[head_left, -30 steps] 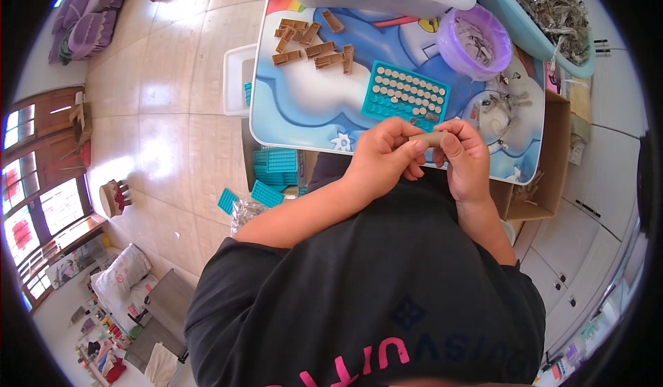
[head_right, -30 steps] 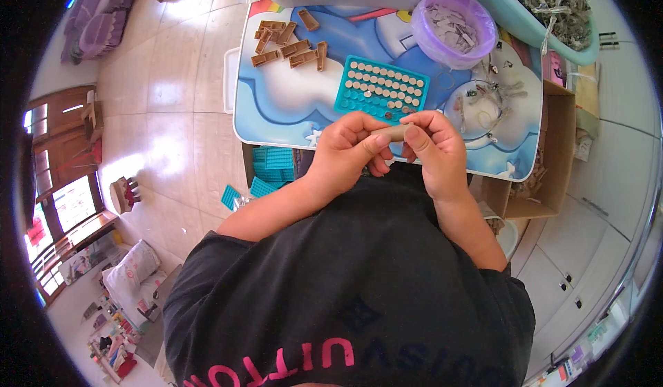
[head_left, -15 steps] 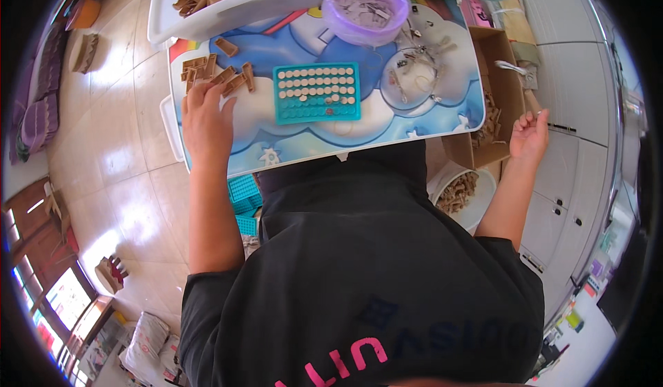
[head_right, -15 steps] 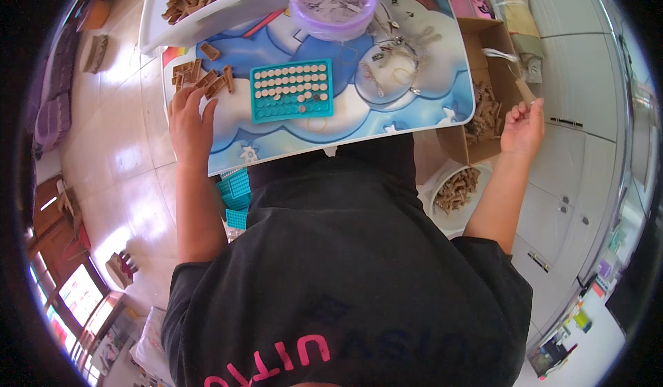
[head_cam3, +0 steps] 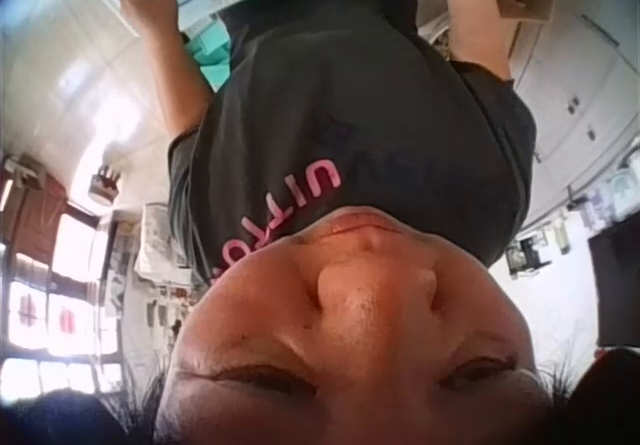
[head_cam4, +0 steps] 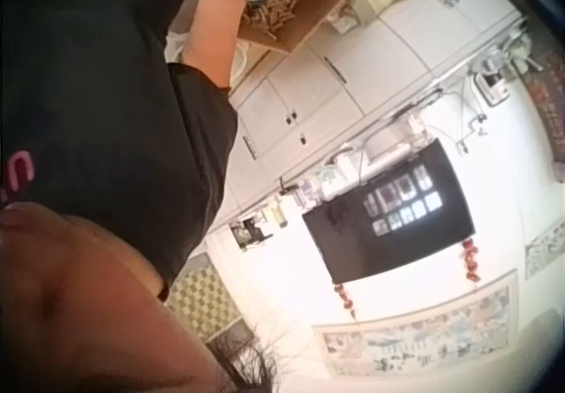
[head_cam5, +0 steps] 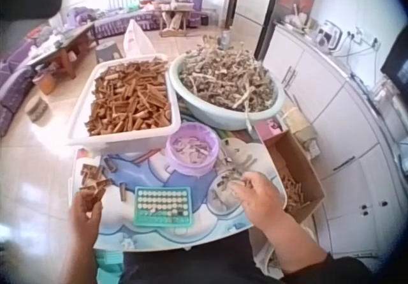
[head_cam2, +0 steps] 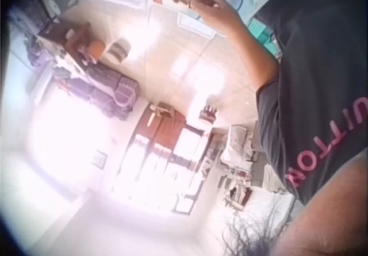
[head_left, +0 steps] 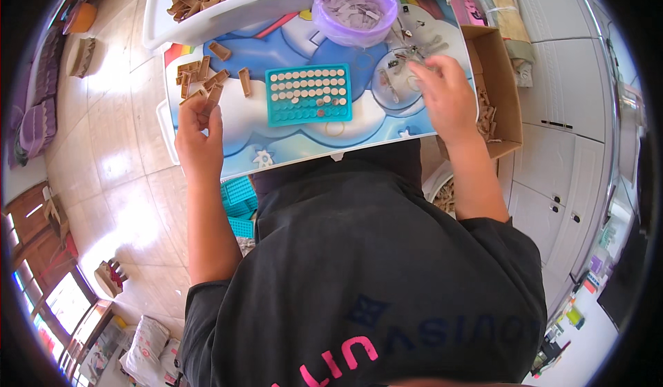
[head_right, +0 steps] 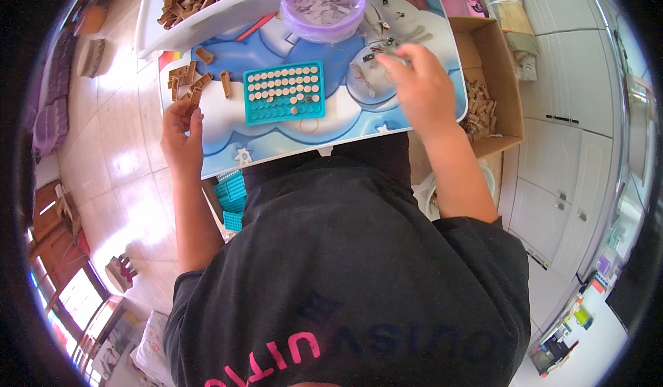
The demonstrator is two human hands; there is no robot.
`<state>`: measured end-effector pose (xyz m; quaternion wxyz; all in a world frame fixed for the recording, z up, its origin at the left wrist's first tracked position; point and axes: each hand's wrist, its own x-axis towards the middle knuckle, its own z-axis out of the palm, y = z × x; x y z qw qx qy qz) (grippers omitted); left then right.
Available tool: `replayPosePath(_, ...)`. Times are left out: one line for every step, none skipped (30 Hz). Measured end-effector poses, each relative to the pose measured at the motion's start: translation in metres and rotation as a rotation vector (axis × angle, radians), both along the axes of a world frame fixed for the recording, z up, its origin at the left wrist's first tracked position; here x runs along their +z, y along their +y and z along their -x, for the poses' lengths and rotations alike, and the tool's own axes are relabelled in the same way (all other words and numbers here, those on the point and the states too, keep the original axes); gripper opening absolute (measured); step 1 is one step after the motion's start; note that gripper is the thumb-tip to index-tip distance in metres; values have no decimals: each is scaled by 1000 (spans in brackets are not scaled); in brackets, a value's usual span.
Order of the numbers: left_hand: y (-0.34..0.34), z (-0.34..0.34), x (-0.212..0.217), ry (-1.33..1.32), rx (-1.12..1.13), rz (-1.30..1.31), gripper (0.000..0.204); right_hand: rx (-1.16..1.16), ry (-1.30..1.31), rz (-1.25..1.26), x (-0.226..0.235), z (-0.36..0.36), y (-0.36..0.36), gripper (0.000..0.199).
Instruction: The person assembles small metal components and plastic parts by hand at a workshop table, taking them from component trays and combining them into a finished assembly.
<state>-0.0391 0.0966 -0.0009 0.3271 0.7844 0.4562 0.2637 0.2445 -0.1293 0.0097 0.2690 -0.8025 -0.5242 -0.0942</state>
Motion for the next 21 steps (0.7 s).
replayPosePath(0,-1,-4,-337,-34,168,17,62,-66,63,2,0,11,30)
replayPosePath(-1,1,-1,-335,-30,165,17,123,-132,126,1,-2,18,30)
replayPosePath(-3,1,7,-464,-64,398,19,126,-132,126,-1,-8,23,30)
replayPosePath(-6,0,14,-592,-97,629,22,156,-153,133,-5,-15,25,29)
replayPosePath(-13,-7,20,-727,-7,817,17,185,-175,140,-7,-21,25,28)
replayPosePath(-13,-4,18,-728,-1,810,17,193,-173,135,-7,-28,26,28)
replayPosePath(-14,-2,11,-876,-77,1022,14,161,-50,25,-4,-34,27,20)
replayPosePath(-14,0,7,-1022,-159,1235,15,127,73,-84,-1,-39,28,12)
replayPosePath(-19,-6,12,-1006,-105,1316,17,127,72,-86,2,-41,28,12)
replayPosePath(-21,-9,8,-1006,-108,1316,17,69,465,-246,5,-43,29,10)
replayPosePath(-22,-12,1,-1051,-116,1429,16,6,859,-406,7,-45,29,10)
replayPosePath(-25,-17,-2,-1094,-125,1544,16,4,857,-408,7,-48,27,10)
replayPosePath(-33,-25,5,-925,-13,1475,11,-19,1026,-525,6,-52,25,12)
replayPosePath(-40,-35,11,-926,-15,1477,11,-43,1194,-644,5,-55,23,15)
replayPosePath(-47,-46,16,-812,-50,1476,12,-32,1247,-689,5,-57,22,17)
replayPosePath(-52,-53,20,-696,-82,1468,16,-32,1247,-690,5,-56,22,17)
replayPosePath(-56,-59,18,-696,-84,1468,16,-35,1234,-723,6,-55,22,16)
replayPosePath(-59,-64,14,-653,-208,1487,21,-38,1222,-756,8,-52,22,15)
replayPosePath(-61,-70,13,-608,-333,1502,26,-37,1222,-756,9,-50,22,15)
replayPosePath(-66,-77,12,-608,-334,1501,26,-78,1196,-730,11,-48,21,14)
replayPosePath(-71,-88,15,-535,-344,1450,26,-120,1169,-704,11,-46,20,13)
